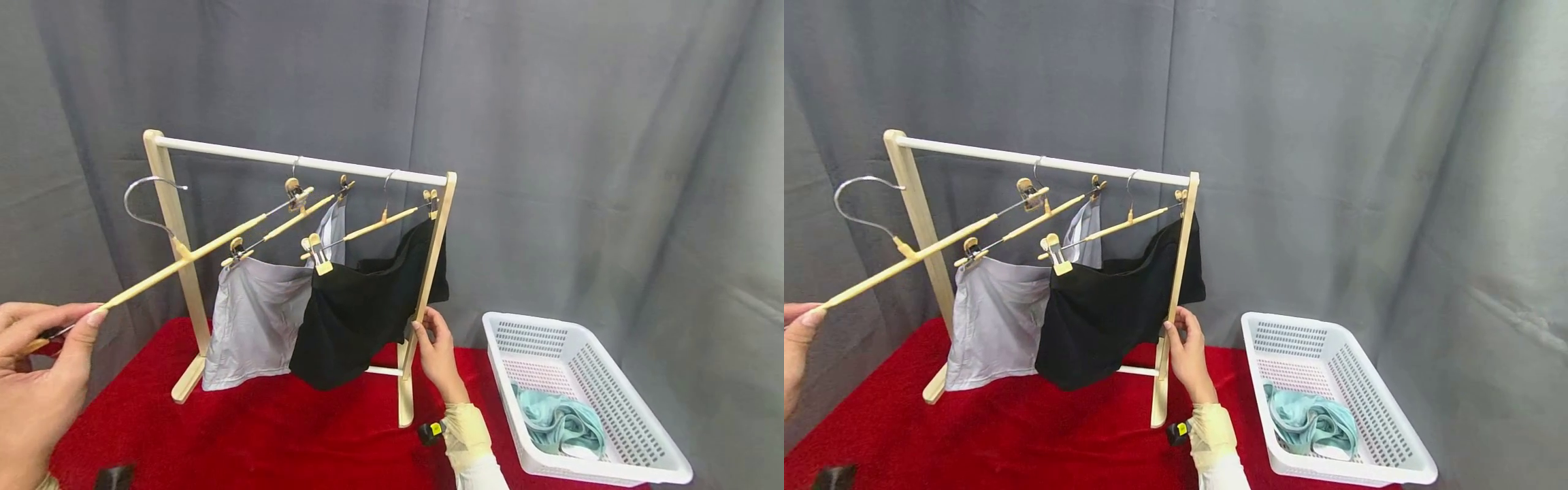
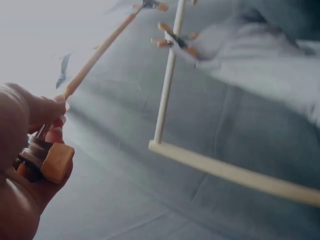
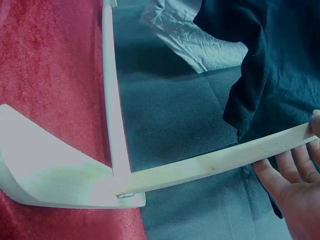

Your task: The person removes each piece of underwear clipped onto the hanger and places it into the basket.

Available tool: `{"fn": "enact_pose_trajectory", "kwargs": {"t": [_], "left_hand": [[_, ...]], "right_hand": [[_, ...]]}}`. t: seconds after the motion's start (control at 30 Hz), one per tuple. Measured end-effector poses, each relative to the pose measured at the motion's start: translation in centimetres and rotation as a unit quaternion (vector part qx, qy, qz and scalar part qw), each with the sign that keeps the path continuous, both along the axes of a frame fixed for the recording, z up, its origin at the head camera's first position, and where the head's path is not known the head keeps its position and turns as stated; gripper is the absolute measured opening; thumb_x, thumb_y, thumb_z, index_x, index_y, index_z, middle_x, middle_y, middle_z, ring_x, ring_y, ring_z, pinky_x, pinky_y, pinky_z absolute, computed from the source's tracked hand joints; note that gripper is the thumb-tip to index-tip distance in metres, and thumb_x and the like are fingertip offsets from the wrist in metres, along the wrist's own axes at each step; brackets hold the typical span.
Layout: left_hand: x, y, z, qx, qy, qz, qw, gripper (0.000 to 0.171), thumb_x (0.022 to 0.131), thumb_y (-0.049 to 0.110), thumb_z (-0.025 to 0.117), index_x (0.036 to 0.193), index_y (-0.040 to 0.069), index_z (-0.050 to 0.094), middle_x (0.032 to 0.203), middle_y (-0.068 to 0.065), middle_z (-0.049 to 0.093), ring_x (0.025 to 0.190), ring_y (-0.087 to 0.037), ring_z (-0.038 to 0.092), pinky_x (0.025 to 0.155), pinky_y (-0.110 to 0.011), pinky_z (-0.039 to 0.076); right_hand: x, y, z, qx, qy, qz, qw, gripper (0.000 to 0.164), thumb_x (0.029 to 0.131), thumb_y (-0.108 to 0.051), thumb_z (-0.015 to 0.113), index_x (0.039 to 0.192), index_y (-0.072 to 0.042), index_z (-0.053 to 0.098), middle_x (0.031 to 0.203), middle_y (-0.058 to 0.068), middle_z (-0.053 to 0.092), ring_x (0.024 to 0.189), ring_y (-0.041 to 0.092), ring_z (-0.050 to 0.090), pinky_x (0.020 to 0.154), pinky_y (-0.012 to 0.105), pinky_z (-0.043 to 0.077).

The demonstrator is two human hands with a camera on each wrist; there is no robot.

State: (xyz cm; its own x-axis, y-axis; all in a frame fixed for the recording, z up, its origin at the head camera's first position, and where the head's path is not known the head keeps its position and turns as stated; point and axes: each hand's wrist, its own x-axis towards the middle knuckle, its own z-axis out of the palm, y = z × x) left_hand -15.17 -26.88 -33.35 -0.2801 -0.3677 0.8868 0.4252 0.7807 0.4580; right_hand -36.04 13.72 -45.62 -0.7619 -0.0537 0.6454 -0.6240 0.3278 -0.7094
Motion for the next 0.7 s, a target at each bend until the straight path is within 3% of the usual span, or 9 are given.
{"fn": "enact_pose_trajectory", "kwargs": {"t": [0.07, 0.17, 0.23, 0.37, 0.47, 0.53, 0.7], "left_hand": [[-0.3, -0.7, 0.2, -0.012, 0.000, 0.023, 0.9997, 0.019, 0.081, 0.008, 0.065, 0.094, -0.006, 0.067, 0.087, 0.012, 0.054, 0.081, 0.008, 0.041, 0.067, -0.005, 0.031], [-0.8, -1.4, 0.4, -0.019, -0.028, 0.064, 0.9974, 0.020, 0.082, 0.010, 0.064, 0.096, -0.005, 0.067, 0.084, -0.006, 0.056, 0.083, 0.010, 0.036, 0.068, -0.005, 0.027], [-1.1, -1.7, 0.5, -0.022, -0.034, 0.070, 0.9967, 0.019, 0.082, 0.007, 0.064, 0.095, -0.006, 0.066, 0.083, -0.014, 0.054, 0.082, 0.009, 0.035, 0.066, -0.006, 0.026], [-1.9, -2.0, 0.7, -0.015, -0.036, 0.060, 0.9974, 0.015, 0.080, 0.004, 0.065, 0.090, -0.008, 0.066, 0.081, 0.012, 0.045, 0.078, 0.008, 0.034, 0.063, -0.006, 0.025], [-2.7, -2.0, 1.1, -0.008, -0.038, 0.048, 0.9981, 0.015, 0.081, 0.004, 0.064, 0.089, -0.009, 0.066, 0.083, 0.023, 0.038, 0.077, 0.007, 0.034, 0.063, -0.007, 0.026], [-3.2, -2.0, 1.4, -0.009, -0.041, 0.049, 0.9980, 0.016, 0.082, 0.004, 0.063, 0.089, -0.009, 0.065, 0.080, 0.017, 0.041, 0.075, 0.007, 0.033, 0.063, -0.007, 0.026], [-4.6, -2.0, 1.8, -0.016, -0.062, 0.080, 0.9947, 0.020, 0.085, 0.010, 0.060, 0.092, -0.007, 0.066, 0.084, -0.013, 0.051, 0.076, 0.009, 0.032, 0.064, -0.007, 0.025]], "right_hand": [[0.0, 0.1, 0.1, -0.001, -0.004, -0.001, 1.000, 0.034, 0.089, -0.010, 0.056, 0.119, 0.004, 0.048, 0.108, 0.020, 0.054, 0.099, 0.030, 0.053, 0.083, 0.046, 0.047], [0.1, 0.1, 0.1, 0.002, -0.008, -0.002, 1.000, 0.035, 0.090, -0.011, 0.055, 0.120, 0.004, 0.048, 0.109, 0.020, 0.053, 0.099, 0.030, 0.053, 0.082, 0.045, 0.047], [0.1, 0.1, 0.1, 0.002, -0.008, -0.001, 1.000, 0.035, 0.090, -0.011, 0.055, 0.121, 0.004, 0.048, 0.109, 0.019, 0.053, 0.100, 0.030, 0.053, 0.082, 0.044, 0.047], [0.0, 0.0, 0.0, 0.001, -0.006, -0.008, 1.000, 0.036, 0.089, -0.010, 0.056, 0.121, 0.005, 0.047, 0.110, 0.020, 0.053, 0.100, 0.031, 0.053, 0.082, 0.046, 0.047], [0.1, 0.0, -0.1, 0.001, -0.008, -0.014, 1.000, 0.036, 0.089, -0.010, 0.056, 0.121, 0.004, 0.048, 0.110, 0.020, 0.054, 0.100, 0.031, 0.053, 0.083, 0.046, 0.047], [0.1, 0.1, -0.1, 0.002, -0.006, -0.015, 1.000, 0.036, 0.089, -0.010, 0.056, 0.121, 0.004, 0.048, 0.109, 0.020, 0.054, 0.100, 0.031, 0.053, 0.083, 0.046, 0.047], [0.0, 0.2, -0.1, 0.003, -0.001, -0.007, 1.000, 0.035, 0.089, -0.010, 0.056, 0.121, 0.003, 0.048, 0.108, 0.019, 0.055, 0.098, 0.030, 0.054, 0.081, 0.043, 0.048]]}}
